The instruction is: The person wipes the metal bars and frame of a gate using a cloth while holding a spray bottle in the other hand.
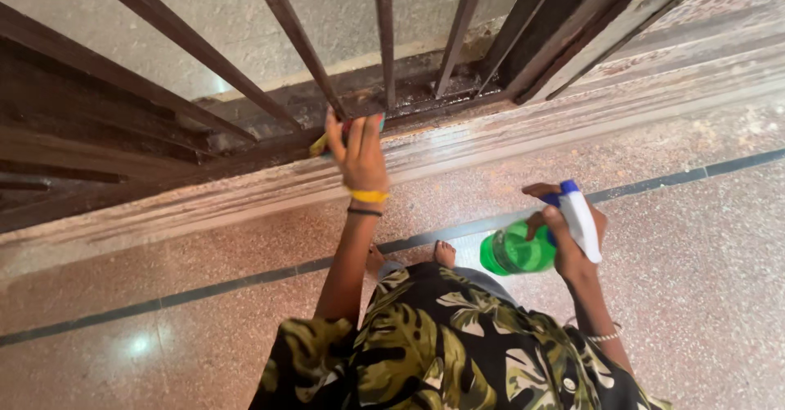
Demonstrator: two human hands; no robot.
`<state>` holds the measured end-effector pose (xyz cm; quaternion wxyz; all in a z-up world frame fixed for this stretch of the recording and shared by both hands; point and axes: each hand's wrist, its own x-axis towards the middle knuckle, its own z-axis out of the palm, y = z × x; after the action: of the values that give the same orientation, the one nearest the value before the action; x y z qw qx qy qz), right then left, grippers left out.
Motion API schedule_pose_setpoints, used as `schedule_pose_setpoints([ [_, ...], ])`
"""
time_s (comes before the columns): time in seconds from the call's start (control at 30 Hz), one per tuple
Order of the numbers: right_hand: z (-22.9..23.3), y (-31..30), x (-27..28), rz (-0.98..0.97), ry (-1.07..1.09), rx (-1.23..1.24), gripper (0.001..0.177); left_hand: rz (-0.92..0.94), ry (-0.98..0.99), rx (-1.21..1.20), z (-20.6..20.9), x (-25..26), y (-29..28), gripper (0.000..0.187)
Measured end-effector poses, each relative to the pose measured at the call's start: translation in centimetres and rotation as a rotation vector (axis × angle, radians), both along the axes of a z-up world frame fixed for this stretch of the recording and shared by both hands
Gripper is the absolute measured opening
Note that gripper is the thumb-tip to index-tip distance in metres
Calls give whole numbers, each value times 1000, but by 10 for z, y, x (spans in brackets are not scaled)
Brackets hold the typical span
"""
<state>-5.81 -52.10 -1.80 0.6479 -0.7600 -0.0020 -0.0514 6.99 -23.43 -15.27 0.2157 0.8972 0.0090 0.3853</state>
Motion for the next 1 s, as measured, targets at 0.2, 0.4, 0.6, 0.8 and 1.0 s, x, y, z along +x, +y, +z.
schedule_pose_setpoints([
  [0.2, -12, -34, -13, 42, 37, -114, 54, 6, -71, -77, 36, -29, -45, 34],
  [0.4, -11, -47, -20, 132, 51, -210, 53, -327, -155, -21, 82, -14, -119, 48],
  [0.6, -8, -58, -15, 155, 71, -51, 47, -336, -226, 301, 60, 33, -144, 44],
  [0.8, -12, -77, -24, 135, 91, -48, 47, -246, -40, 567, -13, 2, -30, 73],
  [1.0, -16, -88, -35, 44, 30, -56, 50, 66, 85, 281, -31, -49, 18, 70],
])
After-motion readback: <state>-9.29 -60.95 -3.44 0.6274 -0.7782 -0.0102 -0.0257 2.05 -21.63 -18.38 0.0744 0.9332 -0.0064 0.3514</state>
